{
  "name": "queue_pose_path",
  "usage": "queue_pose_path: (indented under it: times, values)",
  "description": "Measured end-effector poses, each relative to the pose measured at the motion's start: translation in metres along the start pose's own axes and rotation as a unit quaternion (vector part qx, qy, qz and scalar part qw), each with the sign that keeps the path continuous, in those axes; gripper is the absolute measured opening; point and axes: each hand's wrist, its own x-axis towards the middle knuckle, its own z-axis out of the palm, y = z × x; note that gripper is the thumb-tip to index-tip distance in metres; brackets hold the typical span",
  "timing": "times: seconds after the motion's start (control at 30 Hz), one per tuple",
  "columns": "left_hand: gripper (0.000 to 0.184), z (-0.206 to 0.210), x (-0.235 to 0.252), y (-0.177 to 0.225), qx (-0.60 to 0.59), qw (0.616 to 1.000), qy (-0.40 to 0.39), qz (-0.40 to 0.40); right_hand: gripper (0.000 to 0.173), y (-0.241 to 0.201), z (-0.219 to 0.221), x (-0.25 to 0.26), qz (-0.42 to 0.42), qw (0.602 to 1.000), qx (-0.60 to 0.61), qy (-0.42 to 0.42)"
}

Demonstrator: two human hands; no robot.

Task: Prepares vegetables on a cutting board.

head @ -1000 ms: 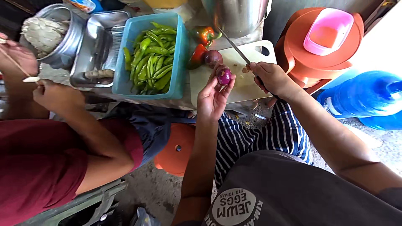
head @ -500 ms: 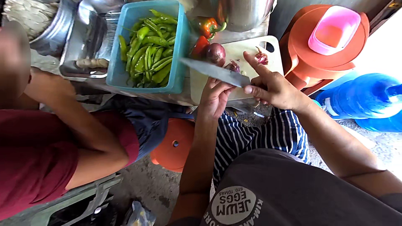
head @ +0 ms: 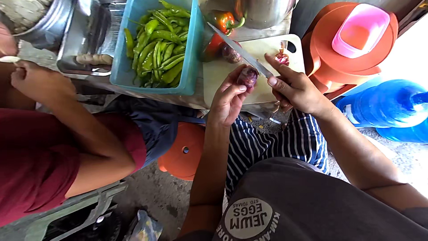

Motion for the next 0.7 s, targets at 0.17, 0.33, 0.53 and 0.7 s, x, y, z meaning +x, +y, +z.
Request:
queue_pose_path:
  times: [0.17, 0.33, 0.53, 0.7]
  values:
    - [0.032, -0.006, -0.001, -0.004, -0.018, 1.000, 0.002, 0.015, 0.075, -0.006, 0.005, -0.005, -0.097, 0.991, -0.077, -0.059]
    - [0.024, -0.004, -0.003, -0.007, -0.002, 0.999, 0.031, 0.038, 0.073, -0.011, 0.012, -0.006, -0.096, 0.980, -0.166, -0.046]
    - [0.028, -0.011, -0.002, -0.009, -0.087, 0.996, 0.001, 0.009, 0.067, -0.009, 0.012, -0.007, -0.102, 0.990, -0.089, -0.046]
    - [0.033, -0.009, -0.004, -0.009, -0.057, 0.998, 0.000, 0.015, 0.065, -0.009, 0.013, -0.009, -0.107, 0.984, -0.140, -0.028]
